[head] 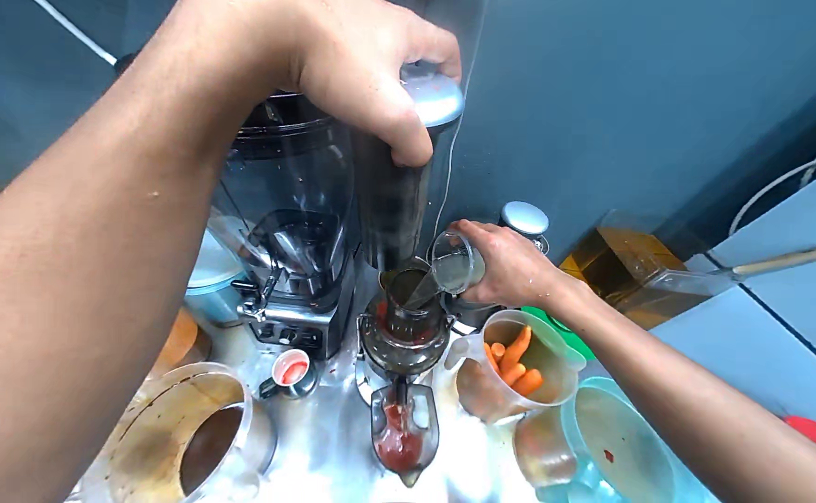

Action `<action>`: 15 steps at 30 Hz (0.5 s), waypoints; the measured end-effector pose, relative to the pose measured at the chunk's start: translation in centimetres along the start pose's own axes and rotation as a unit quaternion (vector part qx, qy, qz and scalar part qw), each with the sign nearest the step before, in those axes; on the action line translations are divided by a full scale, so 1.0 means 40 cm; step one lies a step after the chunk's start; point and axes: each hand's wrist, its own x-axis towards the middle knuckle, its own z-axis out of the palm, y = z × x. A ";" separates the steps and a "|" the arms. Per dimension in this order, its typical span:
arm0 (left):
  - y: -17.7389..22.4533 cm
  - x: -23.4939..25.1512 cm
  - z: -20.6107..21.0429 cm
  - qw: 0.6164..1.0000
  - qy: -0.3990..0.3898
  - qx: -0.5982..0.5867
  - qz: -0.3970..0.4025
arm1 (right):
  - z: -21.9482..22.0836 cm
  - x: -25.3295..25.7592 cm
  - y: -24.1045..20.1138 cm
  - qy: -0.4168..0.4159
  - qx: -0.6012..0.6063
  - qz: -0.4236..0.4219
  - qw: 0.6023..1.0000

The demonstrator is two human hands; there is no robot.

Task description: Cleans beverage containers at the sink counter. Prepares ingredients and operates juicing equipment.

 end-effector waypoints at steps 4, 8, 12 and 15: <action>-0.007 -0.009 0.000 1.000 0.004 -0.004 0.005 | -0.003 0.008 -0.010 -0.015 -0.022 -0.005 1.000; -0.015 -0.014 -0.003 1.000 -0.002 -0.016 0.000 | -0.003 0.015 -0.027 -0.017 -0.052 -0.011 0.998; -0.022 -0.019 -0.008 1.000 0.011 -0.017 0.001 | -0.001 0.026 -0.038 -0.006 -0.099 -0.046 0.994; -0.031 -0.027 -0.004 0.999 0.038 -0.036 0.012 | 0.009 0.037 -0.068 0.013 -0.157 -0.100 0.983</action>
